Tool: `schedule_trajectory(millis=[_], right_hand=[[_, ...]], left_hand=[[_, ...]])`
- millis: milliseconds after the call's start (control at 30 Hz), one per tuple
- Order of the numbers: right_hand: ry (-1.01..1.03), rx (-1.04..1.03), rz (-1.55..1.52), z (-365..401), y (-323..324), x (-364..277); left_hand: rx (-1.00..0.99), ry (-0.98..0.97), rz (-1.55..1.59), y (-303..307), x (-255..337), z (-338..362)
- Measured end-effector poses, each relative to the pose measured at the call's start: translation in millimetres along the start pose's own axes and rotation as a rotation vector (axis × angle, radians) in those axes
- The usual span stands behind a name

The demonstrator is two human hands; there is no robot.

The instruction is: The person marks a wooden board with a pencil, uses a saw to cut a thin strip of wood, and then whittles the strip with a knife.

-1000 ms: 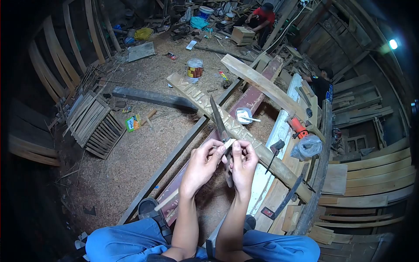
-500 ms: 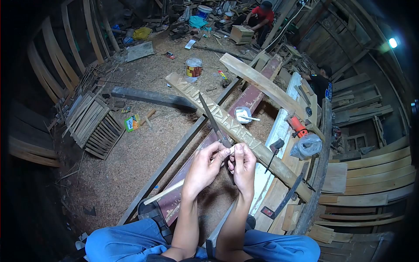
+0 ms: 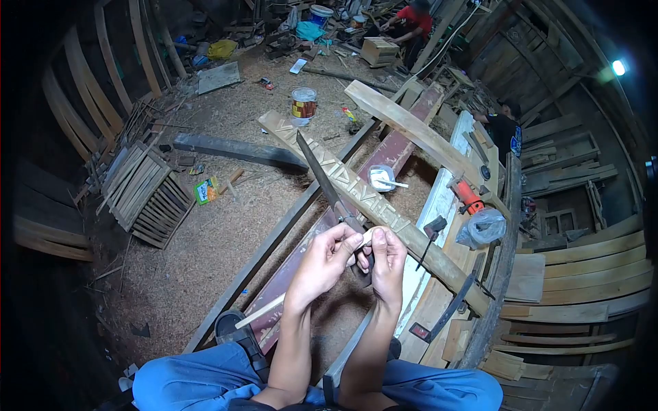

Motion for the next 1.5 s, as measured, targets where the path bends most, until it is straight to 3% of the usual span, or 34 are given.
schedule_trajectory(millis=[833, 1100, 1300, 1333, 1400, 1500], right_hand=[[-0.022, 0.034, -0.104, -5, 9, 16], [-0.005, 0.074, 0.066, -4, 8, 11], [0.157, 0.156, 0.278, -6, 10, 9], [0.096, 0.146, 0.200, -6, 9, 10], [0.034, 0.140, 0.123, -5, 9, 12], [-0.010, 0.083, 0.002, -8, 6, 18]], left_hand=[[-0.088, 0.045, 0.176, -2, -14, -8], [0.061, -0.074, -0.320, 2, 8, -5], [0.185, -0.136, -0.614, 1, 24, 0], [0.186, -0.138, -0.614, 2, 20, -1], [0.131, 0.002, -0.229, 2, -3, -5], [0.118, -0.004, -0.184, 2, -7, -6]])
Point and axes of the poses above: each hand's wrist, its own z-axis away from the middle knuckle, its own y-axis out of the back of the hand, x = y × z, the point moved 6 cm from there along -z, towards the middle knuckle, and after that the axes turned 3 degrees about -z, right-handed, at the moved point
